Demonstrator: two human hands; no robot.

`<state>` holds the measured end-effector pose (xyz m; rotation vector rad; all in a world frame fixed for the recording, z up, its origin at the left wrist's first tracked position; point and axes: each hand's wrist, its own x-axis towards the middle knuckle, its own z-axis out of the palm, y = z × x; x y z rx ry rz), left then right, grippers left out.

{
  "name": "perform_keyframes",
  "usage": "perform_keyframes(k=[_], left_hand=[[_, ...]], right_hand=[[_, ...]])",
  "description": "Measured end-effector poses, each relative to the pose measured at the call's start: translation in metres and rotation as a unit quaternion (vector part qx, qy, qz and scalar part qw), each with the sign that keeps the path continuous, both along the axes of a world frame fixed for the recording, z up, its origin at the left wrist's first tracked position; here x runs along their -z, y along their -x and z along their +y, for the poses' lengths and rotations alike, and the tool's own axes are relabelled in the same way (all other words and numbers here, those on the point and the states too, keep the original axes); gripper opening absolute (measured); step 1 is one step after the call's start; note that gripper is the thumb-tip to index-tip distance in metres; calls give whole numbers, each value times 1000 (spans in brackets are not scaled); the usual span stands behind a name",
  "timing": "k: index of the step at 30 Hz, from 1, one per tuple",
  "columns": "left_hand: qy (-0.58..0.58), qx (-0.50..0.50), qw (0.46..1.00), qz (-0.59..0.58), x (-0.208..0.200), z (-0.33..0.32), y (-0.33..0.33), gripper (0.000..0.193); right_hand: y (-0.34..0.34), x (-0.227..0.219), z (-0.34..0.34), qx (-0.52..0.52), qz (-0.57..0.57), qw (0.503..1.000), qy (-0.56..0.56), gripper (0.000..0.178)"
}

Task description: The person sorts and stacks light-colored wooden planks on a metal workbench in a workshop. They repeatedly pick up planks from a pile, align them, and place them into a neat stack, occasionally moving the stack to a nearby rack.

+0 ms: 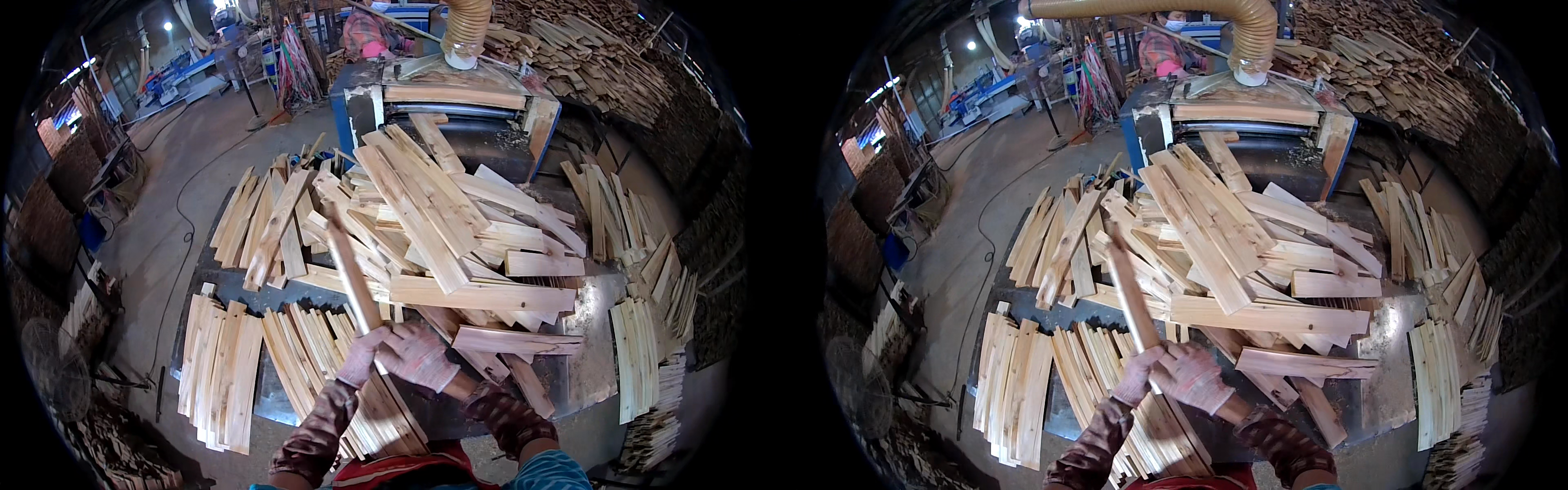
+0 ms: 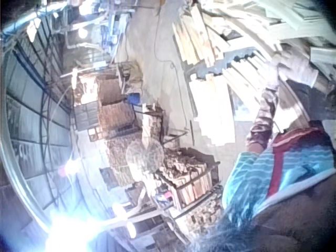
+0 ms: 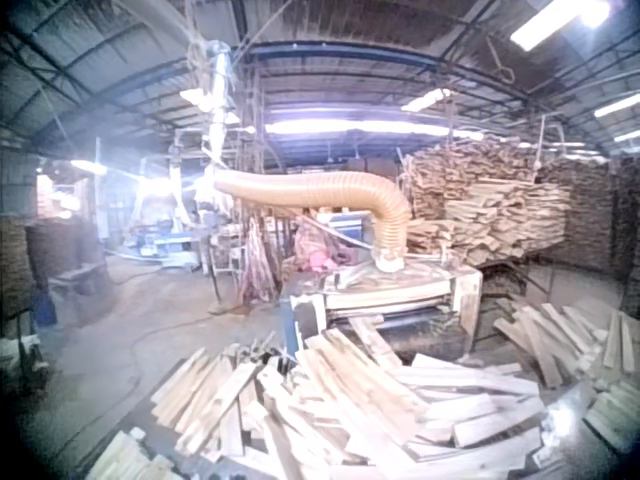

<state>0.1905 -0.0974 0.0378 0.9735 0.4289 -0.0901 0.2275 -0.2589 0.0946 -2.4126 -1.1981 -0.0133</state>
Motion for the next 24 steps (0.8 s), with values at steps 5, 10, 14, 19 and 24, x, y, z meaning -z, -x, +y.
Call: perform_keyframes(k=[5, 10, 14, 19, 24], left_hand=[[-229, -14, 968, -98, -36, 90, -25, 55], [-513, -146, 845, -43, -98, 220, -89, 90], [-476, -32, 873, -102, -92, 164, -81, 99], [-30, 111, 991, -68, -17, 34, -27, 111], [185, 136, 972, -47, -10, 17, -18, 65]], right_hand=[[-78, 31, -53, 296, -90, 951, 17, 64], [-89, 46, -33, 302, -48, 948, 86, 83], [-76, 60, -31, 285, -21, 956, 60, 88], [-7, -29, 13, 185, 227, 954, 69, 87], [-36, -8, 3, 134, -81, 987, 36, 62]])
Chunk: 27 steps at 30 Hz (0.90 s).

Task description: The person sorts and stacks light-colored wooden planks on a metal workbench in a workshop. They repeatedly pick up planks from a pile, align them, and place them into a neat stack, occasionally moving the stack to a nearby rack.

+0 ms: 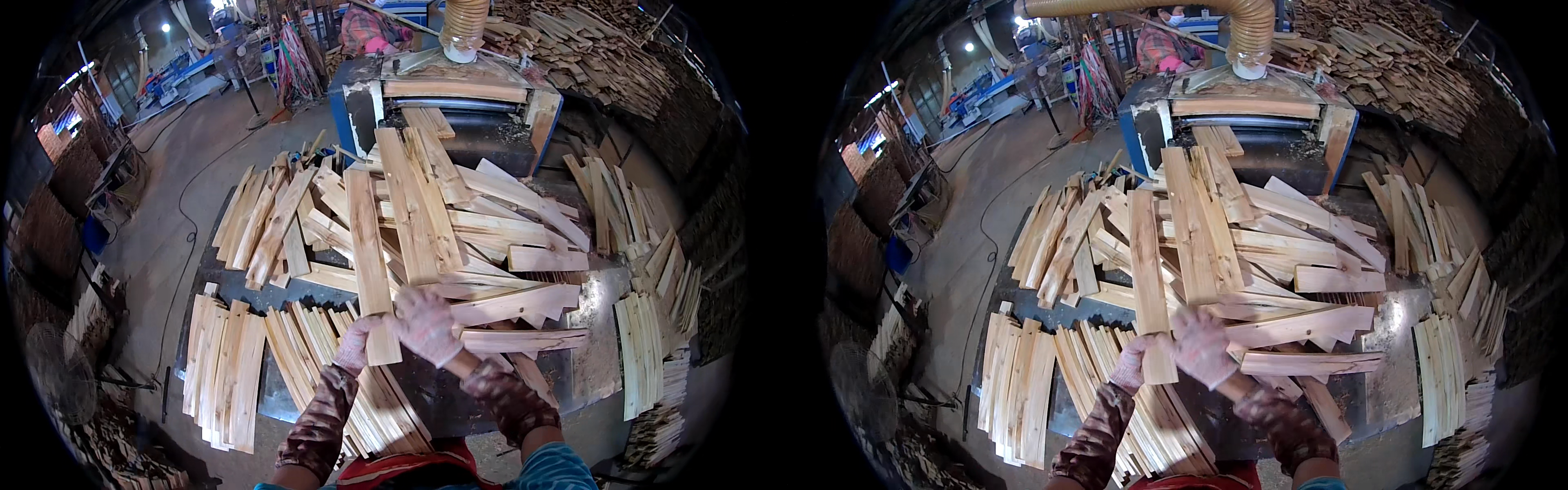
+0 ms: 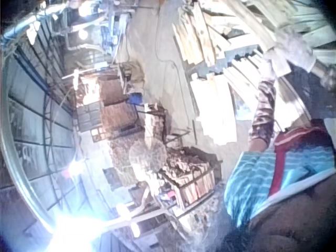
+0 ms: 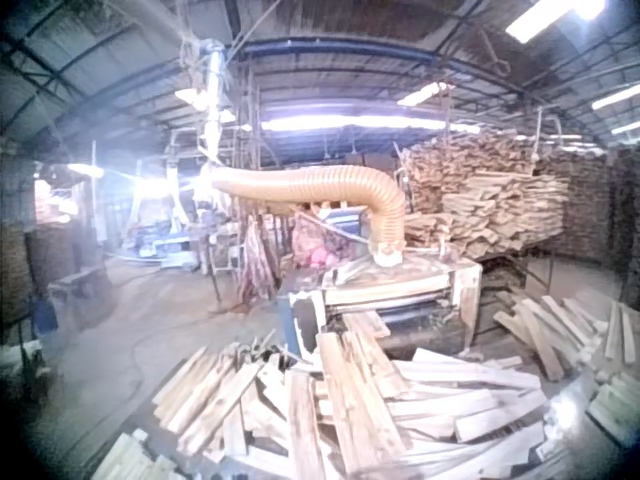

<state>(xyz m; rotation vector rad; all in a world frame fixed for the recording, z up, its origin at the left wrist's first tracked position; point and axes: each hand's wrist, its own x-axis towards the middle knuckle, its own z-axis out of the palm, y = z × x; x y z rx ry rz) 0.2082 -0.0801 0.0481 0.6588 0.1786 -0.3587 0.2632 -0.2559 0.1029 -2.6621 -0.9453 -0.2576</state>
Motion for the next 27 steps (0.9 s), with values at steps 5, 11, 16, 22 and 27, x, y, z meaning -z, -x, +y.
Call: perform_keyframes(k=[5, 11, 16, 22, 27], left_hand=[[93, 13, 994, 47, -4, 12, 9, 47], [-35, -46, 998, 18, 9, 24, 21, 69], [-14, -25, 1000, 7, 6, -3, 6, 68], [52, 15, 998, 44, 7, 11, 19, 50], [35, -11, 998, 55, -6, 22, 49, 50]], right_hand=[[-81, 19, 8, 117, -150, 980, 58, 57], [-20, 14, 19, 75, 50, 993, 70, 80], [66, -13, 18, -29, 146, 986, 73, 83], [-56, 32, -22, 49, -124, 989, -61, 65], [-128, 11, -36, 237, 109, 960, 98, 78]])
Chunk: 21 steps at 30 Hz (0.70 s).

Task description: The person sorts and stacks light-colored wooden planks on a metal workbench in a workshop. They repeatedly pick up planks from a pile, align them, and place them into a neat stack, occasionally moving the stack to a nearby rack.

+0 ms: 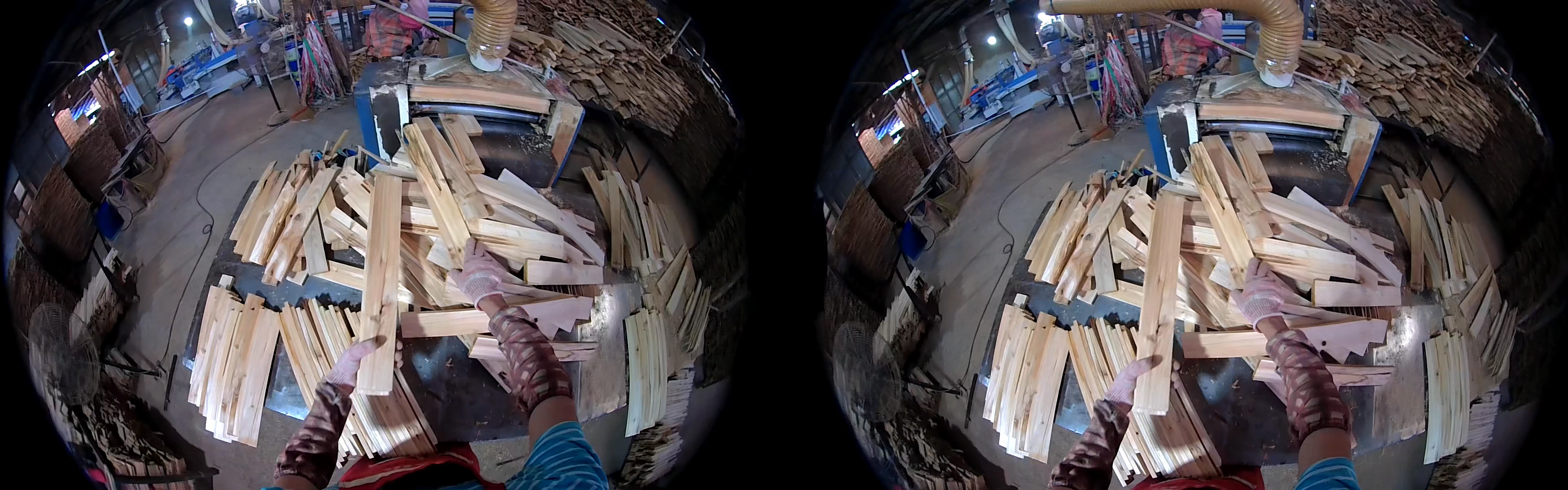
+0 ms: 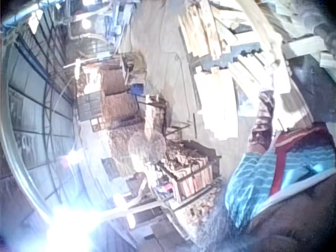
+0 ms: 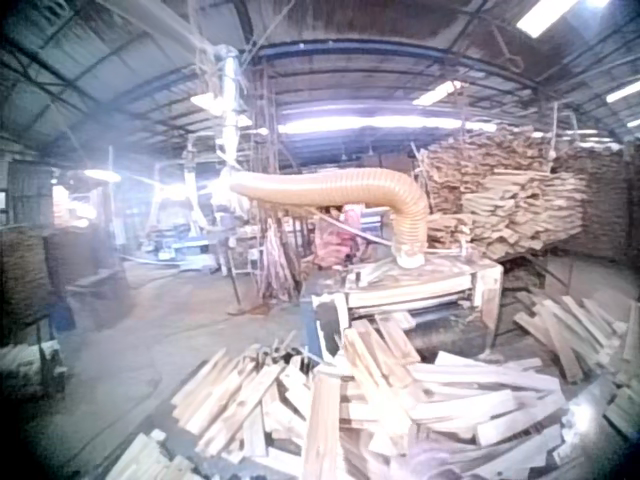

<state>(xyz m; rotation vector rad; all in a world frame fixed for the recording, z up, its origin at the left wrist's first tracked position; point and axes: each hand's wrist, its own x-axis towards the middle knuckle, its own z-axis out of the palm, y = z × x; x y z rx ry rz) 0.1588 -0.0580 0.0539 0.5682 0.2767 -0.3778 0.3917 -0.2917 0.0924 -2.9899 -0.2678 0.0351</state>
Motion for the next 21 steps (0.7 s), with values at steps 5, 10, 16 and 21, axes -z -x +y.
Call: perform_keyframes(k=[5, 10, 16, 21], left_hand=[[-12, -62, 998, -21, 22, 44, 73, 80], [118, -138, 983, 13, 30, 53, 100, 92], [104, -152, 983, 17, 41, 56, 104, 88], [-26, -189, 978, 78, 30, 53, 110, 84]], right_hand=[[34, 9, 18, -9, 45, 975, -218, 76], [81, 47, 90, -43, 36, 785, -617, 71], [6, -61, 233, -121, 157, 799, -568, 98], [105, -39, 236, -270, 308, 852, -325, 108]])
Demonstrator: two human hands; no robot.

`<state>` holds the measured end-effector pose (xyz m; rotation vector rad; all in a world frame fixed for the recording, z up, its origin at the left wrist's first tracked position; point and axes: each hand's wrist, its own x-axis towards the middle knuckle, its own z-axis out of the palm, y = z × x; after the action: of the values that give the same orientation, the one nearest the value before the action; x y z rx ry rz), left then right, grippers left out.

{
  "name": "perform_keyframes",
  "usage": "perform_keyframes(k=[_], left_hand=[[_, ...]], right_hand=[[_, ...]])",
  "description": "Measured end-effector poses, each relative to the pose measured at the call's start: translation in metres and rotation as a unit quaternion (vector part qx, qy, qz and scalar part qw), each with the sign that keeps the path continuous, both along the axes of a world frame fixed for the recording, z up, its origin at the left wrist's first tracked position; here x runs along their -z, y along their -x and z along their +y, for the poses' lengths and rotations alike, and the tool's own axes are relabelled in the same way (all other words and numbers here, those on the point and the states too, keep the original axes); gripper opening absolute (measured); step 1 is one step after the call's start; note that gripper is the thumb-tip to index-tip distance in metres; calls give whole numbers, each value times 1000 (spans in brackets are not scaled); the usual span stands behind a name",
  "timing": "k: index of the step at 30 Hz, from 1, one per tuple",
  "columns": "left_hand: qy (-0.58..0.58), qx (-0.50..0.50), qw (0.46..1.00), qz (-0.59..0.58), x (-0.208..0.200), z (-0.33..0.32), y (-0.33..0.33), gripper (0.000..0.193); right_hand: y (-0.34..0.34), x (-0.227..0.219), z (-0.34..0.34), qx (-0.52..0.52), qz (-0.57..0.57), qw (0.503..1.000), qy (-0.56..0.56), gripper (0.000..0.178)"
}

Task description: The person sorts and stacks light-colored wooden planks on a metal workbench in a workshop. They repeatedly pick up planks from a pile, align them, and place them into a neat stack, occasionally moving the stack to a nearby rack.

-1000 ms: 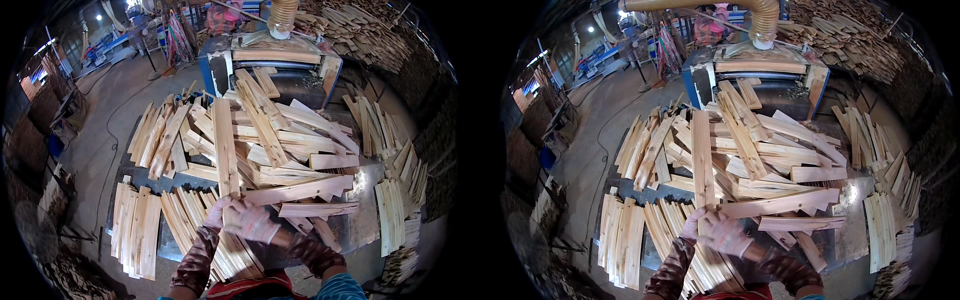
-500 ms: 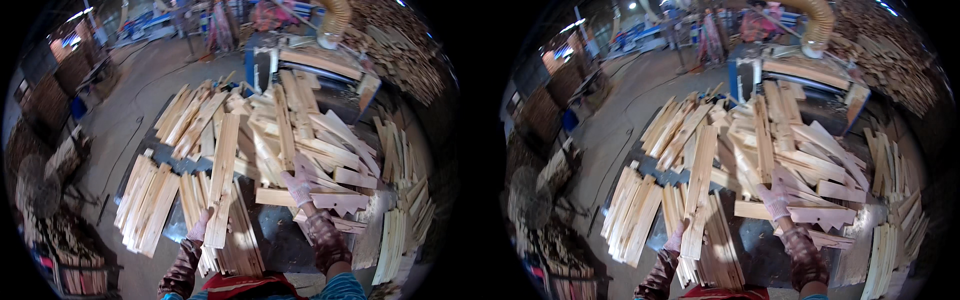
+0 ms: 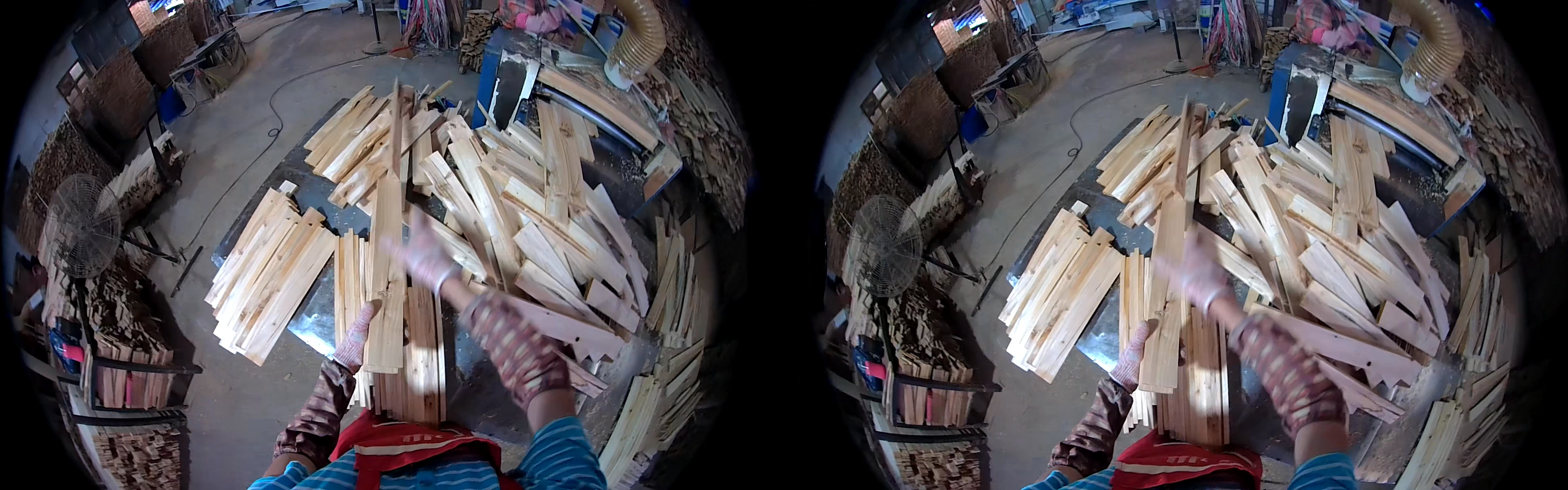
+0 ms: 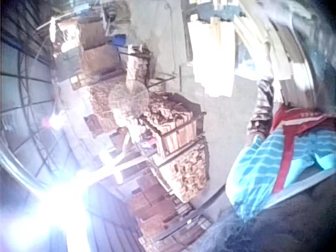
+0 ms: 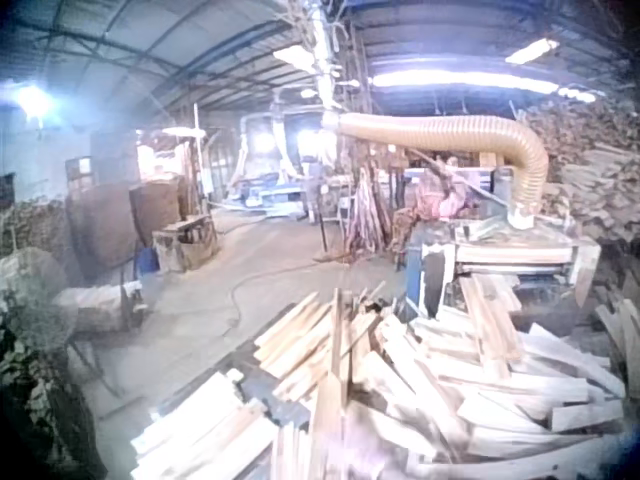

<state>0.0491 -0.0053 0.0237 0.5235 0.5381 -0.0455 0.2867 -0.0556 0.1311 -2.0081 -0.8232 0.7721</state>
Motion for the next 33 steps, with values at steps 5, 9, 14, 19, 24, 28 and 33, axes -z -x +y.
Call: perform_keyframes(k=[5, 9, 14, 19, 24, 28, 33], left_hand=[[-363, 74, 927, 52, 26, -18, 0, 75], [-294, 0, 949, 111, 23, -17, 30, 69], [-356, -43, 926, 118, 16, 33, 94, 63], [-422, -88, 895, 117, 143, 83, 170, 58], [-535, 18, 799, 275, 157, 48, 148, 55], [-408, 5, 865, 291, 146, 47, 127, 53], [-453, -35, 881, 132, 155, 58, 120, 57]], right_hand=[[86, 108, -31, 102, 50, 991, 69, 97], [75, 127, -76, 172, 563, 772, -240, 58], [66, 100, -139, 196, 664, 661, -289, 63], [52, 164, -181, 134, 581, 765, -242, 48], [86, 209, -223, 175, 438, 868, -159, 29], [126, 241, -275, 254, 334, 896, -146, 37], [173, 346, -271, 248, 157, 944, 152, 57]])
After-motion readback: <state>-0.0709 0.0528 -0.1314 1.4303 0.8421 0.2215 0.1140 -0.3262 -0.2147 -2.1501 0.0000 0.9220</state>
